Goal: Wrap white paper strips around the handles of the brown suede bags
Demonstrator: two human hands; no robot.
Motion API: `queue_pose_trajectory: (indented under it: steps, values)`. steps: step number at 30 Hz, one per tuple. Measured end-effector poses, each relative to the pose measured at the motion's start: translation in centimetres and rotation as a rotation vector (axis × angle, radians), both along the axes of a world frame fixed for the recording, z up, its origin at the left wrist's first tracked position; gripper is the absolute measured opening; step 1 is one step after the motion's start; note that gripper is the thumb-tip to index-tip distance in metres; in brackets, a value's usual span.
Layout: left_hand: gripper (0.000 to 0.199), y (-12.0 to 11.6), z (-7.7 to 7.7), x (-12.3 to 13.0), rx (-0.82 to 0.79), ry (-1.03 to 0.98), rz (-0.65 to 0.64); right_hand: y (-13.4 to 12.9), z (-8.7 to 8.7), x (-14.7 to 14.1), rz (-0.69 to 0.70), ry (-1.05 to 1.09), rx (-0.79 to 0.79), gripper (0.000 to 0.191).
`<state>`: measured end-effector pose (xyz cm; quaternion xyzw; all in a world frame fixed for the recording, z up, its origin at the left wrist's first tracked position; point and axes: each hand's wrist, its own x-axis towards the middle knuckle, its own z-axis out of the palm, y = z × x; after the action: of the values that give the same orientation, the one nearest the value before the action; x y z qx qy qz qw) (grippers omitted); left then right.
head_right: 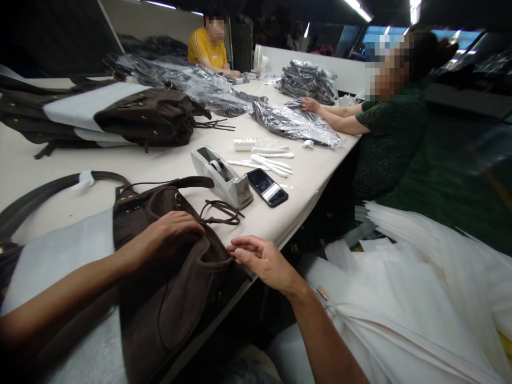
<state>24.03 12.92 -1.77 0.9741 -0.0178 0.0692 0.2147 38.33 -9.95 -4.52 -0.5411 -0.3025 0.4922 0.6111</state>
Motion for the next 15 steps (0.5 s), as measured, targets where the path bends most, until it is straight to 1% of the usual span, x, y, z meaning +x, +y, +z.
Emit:
queue_pose_trajectory:
  steps: [2,4,5,7,10,13,15]
  values:
    - [0.019,-0.2,0.4,0.2,0.005,-0.011,-0.031,-1.0,-0.2,-0.2,0.039,0.031,0.007,0.046]
    - [0.021,-0.5,0.9,0.4,0.006,-0.024,-0.066,-1.2,-0.7,-0.4,0.037,0.051,0.006,0.050]
    - [0.021,-0.5,1.0,0.5,0.009,-0.028,-0.080,-1.1,-1.0,-0.6,0.021,0.052,0.009,0.049]
    - [0.021,-0.6,1.0,0.8,0.023,-0.029,-0.098,-0.8,-1.6,-0.8,-0.023,0.001,0.031,0.039]
    - [0.023,-0.4,0.1,1.3,0.019,-0.030,-0.116,-0.7,-2.0,-1.2,-0.070,-0.135,0.021,0.023]
    - [0.023,-0.4,-1.5,1.5,-0.022,-0.035,-0.109,-1.1,-2.2,-1.8,-0.105,-0.250,-0.096,0.013]
    - [0.022,-0.6,-2.3,1.3,-0.027,-0.057,-0.081,-1.3,-2.2,-2.3,-0.168,-0.324,-0.146,0.007]
